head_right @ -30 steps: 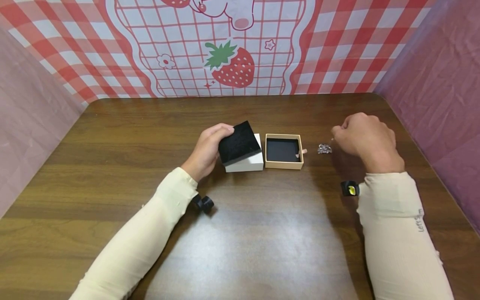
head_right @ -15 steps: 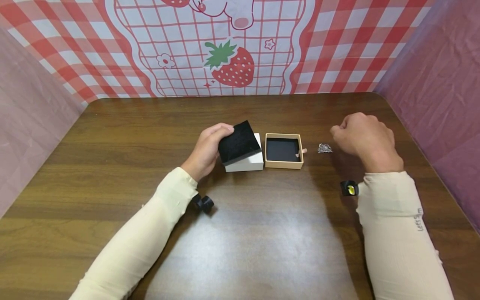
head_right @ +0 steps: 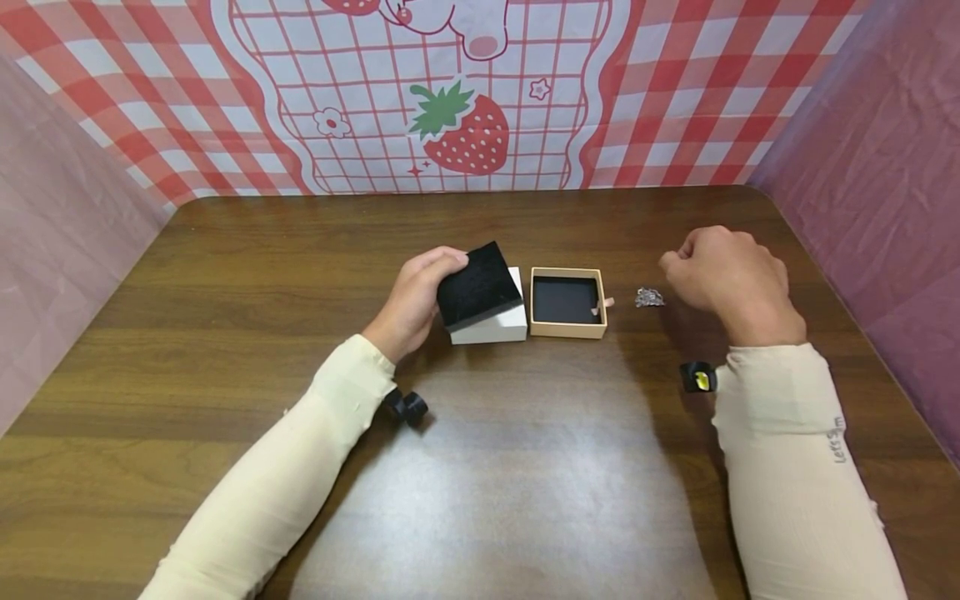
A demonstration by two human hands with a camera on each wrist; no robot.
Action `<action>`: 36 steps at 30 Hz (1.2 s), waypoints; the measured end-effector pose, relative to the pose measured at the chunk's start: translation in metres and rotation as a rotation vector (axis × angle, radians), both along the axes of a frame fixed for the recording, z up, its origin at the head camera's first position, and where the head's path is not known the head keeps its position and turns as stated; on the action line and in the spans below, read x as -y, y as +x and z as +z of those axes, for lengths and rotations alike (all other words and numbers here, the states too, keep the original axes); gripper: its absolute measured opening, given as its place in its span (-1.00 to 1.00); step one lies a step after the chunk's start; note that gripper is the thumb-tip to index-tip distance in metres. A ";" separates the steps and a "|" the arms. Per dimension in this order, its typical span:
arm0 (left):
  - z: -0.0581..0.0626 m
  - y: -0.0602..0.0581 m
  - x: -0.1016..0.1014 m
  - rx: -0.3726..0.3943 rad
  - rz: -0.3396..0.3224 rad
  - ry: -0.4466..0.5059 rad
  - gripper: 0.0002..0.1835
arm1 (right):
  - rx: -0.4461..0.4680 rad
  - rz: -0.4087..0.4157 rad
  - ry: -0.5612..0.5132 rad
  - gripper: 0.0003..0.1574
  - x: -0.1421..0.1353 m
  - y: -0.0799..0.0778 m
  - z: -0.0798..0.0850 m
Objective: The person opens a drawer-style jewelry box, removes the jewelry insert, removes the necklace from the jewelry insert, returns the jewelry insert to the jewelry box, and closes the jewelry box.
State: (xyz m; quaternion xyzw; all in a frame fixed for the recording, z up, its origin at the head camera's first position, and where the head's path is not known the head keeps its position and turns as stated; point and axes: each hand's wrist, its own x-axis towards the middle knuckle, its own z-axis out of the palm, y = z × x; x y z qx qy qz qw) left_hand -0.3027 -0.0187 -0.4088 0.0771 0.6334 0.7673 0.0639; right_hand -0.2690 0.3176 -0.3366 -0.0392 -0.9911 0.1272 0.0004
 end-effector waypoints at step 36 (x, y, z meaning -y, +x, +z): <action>0.000 0.001 0.001 0.002 -0.001 -0.014 -0.76 | 0.085 0.061 -0.007 -0.33 0.007 -0.002 -0.003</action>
